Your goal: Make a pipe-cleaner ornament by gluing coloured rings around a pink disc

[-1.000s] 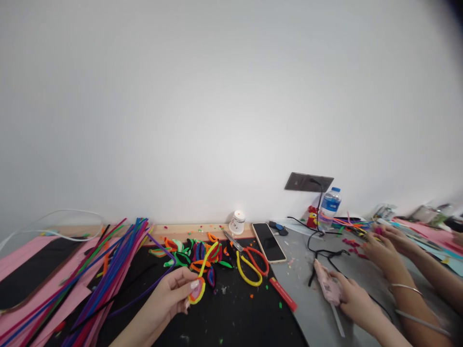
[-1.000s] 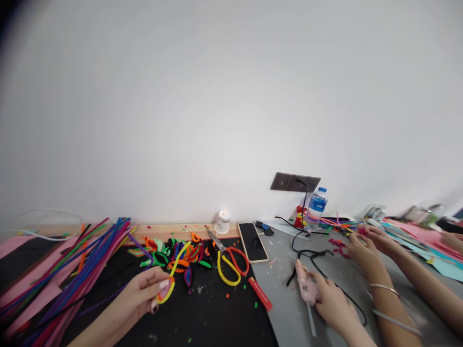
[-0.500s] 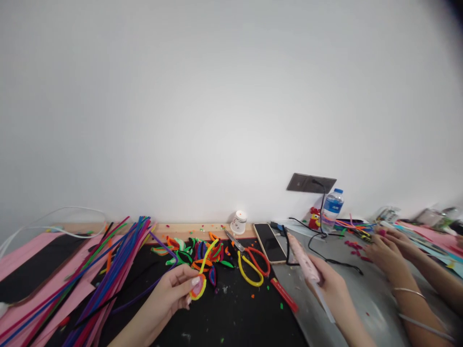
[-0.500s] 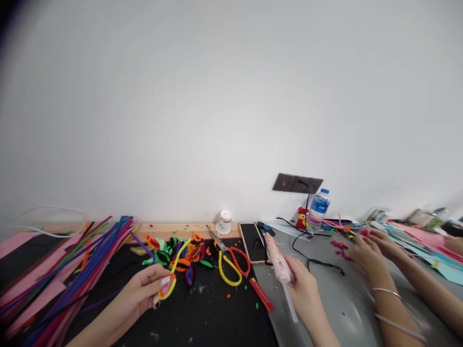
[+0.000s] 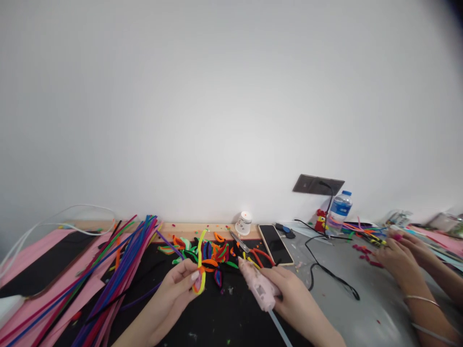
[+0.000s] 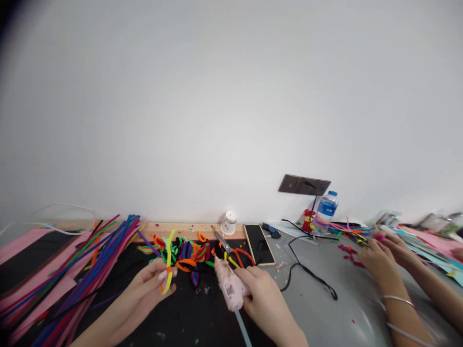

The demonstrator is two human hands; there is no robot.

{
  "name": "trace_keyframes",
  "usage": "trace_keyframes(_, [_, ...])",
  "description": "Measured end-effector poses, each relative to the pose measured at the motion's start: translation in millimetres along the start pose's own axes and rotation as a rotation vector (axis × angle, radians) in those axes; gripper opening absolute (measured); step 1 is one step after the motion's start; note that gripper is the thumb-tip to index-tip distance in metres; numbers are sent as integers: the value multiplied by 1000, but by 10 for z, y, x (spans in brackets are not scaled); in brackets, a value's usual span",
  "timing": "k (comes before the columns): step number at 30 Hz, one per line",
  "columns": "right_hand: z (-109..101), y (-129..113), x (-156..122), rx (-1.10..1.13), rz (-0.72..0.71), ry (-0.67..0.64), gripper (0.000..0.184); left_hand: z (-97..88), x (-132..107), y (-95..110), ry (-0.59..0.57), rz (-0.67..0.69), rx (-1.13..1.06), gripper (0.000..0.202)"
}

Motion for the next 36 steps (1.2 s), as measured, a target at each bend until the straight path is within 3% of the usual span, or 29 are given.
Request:
trace_keyframes(10, [133,-168,-28,5,-89,-94,34,145,-95,-106,-183,-153,-51,17])
trace_keyframes(15, [95,-65,-7,-28,-33,-32,32,131,-47,-79,-170,-59,49,16])
trace_keyframes(19, [-17,173,39,-62,95,145,43,56,25,16,-64,135,175,15])
trace_keyframes(25, [-170,269,179,50,162,345,36,-132,77,143,190,359,387,16])
trace_keyframes(31, [-212,116,377,129,124,403,32,-287,87,285,401,523,509,20])
trace_keyframes(36, [-33,102,503,284,80,380,28,-323,87,325,476,528,629,25])
Point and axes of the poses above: each hand's wrist, its own x-axis towards the middle knuckle, its own z-axis out of the palm, y = z × x, the point moved 5 cm from there along x, towards the middle knuckle, and after that the axes turned 5 degrees about y, right-handed, at the moved point
